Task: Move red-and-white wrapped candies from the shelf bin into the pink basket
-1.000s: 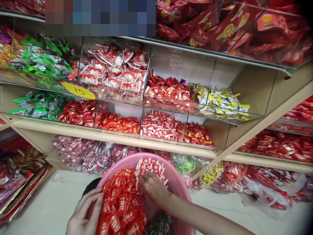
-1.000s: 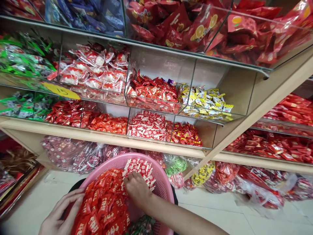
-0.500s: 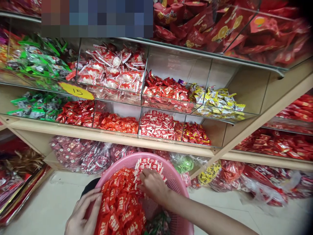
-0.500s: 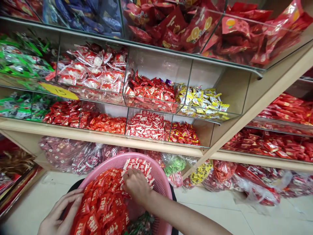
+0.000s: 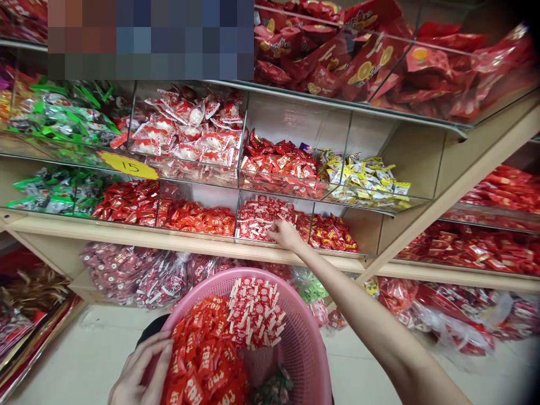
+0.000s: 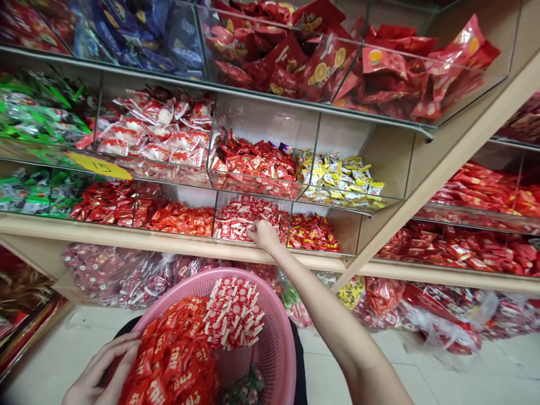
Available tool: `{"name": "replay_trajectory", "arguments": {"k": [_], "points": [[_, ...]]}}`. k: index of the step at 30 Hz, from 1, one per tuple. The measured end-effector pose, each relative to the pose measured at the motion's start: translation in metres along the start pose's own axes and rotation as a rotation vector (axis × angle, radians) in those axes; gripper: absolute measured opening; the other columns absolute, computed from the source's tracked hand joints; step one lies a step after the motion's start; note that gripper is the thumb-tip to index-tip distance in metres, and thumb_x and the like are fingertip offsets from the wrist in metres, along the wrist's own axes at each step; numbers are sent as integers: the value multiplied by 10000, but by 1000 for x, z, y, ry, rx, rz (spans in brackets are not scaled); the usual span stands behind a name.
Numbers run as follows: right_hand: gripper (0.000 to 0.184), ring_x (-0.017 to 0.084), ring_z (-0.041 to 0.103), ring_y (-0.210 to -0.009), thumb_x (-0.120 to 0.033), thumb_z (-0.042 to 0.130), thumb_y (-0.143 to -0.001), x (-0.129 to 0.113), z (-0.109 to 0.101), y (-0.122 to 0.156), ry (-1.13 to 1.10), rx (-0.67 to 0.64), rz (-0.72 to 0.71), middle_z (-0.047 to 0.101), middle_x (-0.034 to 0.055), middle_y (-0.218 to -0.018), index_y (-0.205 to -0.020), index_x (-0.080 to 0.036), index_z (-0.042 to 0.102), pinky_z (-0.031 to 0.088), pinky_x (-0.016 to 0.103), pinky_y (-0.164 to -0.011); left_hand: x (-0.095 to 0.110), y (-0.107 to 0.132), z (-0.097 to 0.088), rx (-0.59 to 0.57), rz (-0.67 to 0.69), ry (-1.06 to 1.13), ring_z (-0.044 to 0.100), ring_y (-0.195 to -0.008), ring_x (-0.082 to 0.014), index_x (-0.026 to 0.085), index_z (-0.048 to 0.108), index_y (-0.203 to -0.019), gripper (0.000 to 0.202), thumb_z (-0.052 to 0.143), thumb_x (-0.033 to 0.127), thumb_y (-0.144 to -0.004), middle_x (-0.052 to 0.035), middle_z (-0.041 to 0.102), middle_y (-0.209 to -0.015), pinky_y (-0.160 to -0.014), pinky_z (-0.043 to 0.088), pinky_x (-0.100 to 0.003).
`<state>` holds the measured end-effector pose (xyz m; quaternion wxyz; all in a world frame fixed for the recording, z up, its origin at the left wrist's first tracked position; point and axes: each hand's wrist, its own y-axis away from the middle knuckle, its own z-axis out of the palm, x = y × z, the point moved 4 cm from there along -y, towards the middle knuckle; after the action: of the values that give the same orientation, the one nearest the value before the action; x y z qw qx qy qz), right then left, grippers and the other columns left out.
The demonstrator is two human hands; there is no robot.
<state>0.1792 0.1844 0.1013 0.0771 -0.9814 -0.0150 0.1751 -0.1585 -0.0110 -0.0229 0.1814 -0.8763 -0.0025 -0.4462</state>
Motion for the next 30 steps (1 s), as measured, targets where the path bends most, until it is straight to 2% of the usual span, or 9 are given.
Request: {"name": "replay_trajectory", "arguments": {"k": [6,10,13,15,17,20,22,24,30], "points": [[341,146,572,-680,-482,589,-725,11,18,-6,7,-30,155,642,74,-749,-755,-144,627,343,219,-557,14,-9,-10,-26,-217,88,594,-1012,-237,239,617,-971,369,512,505,-737,-48,655,-1063,-874,474,-335],[415,183,592,-775,-502,657,-648,6,12,-6,67,-169,244,649,109,-869,-847,-139,630,388,237,-597,17,-54,-16,-7,-316,131,540,-1107,-261,240,626,-966,422,536,556,-702,-47,657,-1091,-955,401,-372],[449,208,596,-824,-487,691,-613,1,8,-7,85,-226,267,645,126,-904,-889,-138,627,415,259,-630,13,-102,3,-199,-346,272,466,-1193,-252,219,635,-1004,445,587,526,-685,-62,608,-1200,-1011,330,-368],[453,218,600,-823,-481,700,-600,0,8,-9,76,-239,270,647,131,-897,-884,-135,630,424,268,-632,11,-126,29,-445,-409,464,498,-1167,-236,194,626,-1047,466,584,505,-704,-91,595,-1219,-989,358,-353],[448,220,607,-803,-474,705,-592,1,11,-11,67,-254,279,652,130,-880,-872,-131,635,428,270,-619,12,-138,58,-678,-488,634,564,-1089,-231,146,637,-1032,481,581,500,-712,-133,637,-1144,-959,391,-339],[420,212,613,-766,-461,704,-592,5,16,-14,55,-264,289,658,124,-851,-838,-126,643,428,262,-588,13,-142,92,-882,-571,703,638,-953,-234,128,655,-983,449,633,460,-681,-127,693,-1019,-881,454,-334],[395,204,613,-751,-454,697,-600,7,18,-16,51,-261,289,660,119,-839,-814,-126,647,424,253,-570,11,-140,106,-926,-620,649,666,-859,-245,138,663,-954,432,680,425,-632,-98,719,-927,-801,494,-348],[374,195,611,-740,-452,684,-613,8,19,-16,50,-247,286,661,114,-832,-797,-128,647,418,245,-559,8,-139,111,-913,-617,608,662,-867,-239,154,666,-947,401,705,354,-601,-69,723,-917,-793,494,-330],[291,178,596,-764,-410,635,-672,10,11,-8,65,-141,250,654,103,-842,-785,-142,637,385,228,-586,10,-132,100,-873,-584,652,626,-975,-238,200,621,-1078,476,660,227,-605,-48,682,-1069,-857,456,-336]]}}
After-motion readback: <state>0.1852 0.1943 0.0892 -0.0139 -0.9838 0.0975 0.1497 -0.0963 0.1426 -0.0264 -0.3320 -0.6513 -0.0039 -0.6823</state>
